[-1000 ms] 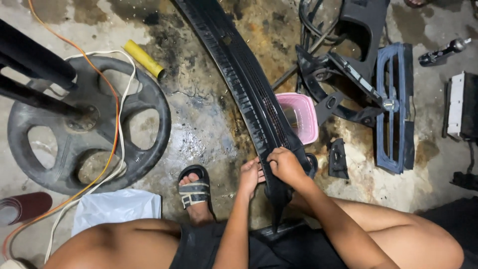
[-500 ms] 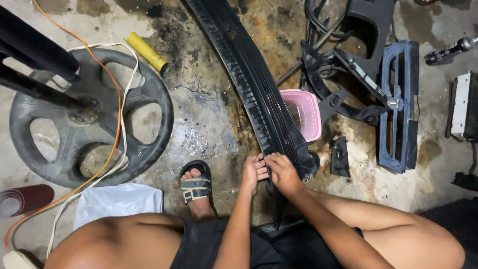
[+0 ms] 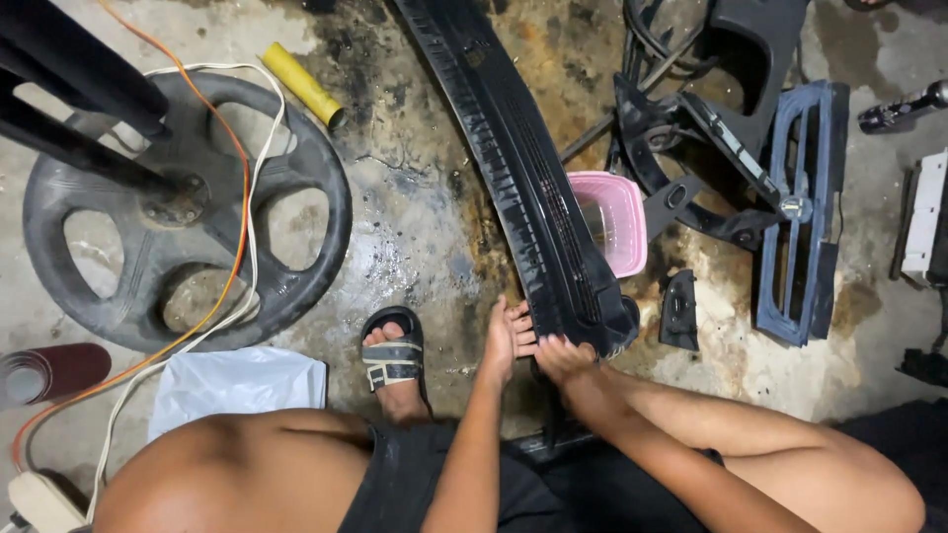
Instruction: The person sits on the floor and sands a long black plastic car part using a sanding block. They repeatedly rub the surface and edges of the part, occasionally pausing to inspect it.
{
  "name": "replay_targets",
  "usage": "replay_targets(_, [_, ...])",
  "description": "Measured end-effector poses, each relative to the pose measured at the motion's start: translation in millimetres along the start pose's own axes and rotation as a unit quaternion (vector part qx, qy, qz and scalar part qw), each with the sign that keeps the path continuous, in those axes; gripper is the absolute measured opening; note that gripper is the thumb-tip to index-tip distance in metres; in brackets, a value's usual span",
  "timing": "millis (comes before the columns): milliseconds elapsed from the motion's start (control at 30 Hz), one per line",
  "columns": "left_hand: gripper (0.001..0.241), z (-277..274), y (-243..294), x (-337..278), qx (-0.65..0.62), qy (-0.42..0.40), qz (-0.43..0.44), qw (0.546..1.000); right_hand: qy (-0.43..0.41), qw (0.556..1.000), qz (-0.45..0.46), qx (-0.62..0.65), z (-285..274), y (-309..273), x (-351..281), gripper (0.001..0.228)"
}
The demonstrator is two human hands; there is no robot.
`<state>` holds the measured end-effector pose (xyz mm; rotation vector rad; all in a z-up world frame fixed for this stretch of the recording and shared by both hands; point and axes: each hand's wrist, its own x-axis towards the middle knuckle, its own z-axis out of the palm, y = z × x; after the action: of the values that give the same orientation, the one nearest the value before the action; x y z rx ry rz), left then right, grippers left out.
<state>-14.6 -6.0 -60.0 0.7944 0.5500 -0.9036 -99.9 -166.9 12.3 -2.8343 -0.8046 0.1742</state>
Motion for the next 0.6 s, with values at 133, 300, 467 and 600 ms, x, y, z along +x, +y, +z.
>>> replay_targets(133, [0.085,-10.5,-10.4,26.5,-0.028,-0.008,0.004,1.000,-0.116,0.992,-0.022,-0.034,49.6,45.1,-2.3,0.080])
replay_targets(300, [0.089,-10.5,-16.9,24.7,-0.058,-0.004,-0.017,0.998,0.105,0.991,0.079,0.015,-37.1,36.0,102.9,0.051])
replay_targets(467, [0.106,-8.7,-7.5,16.1,-0.082,-0.022,-0.026,0.996,0.032,0.999,0.009,-0.043,2.0,34.2,70.6,0.048])
replay_targets(600, [0.113,-5.2,2.8,0.4,-0.062,-0.028,-0.032,0.997,-0.026,0.976,-0.059,-0.207,52.0,13.2,-34.0,0.062])
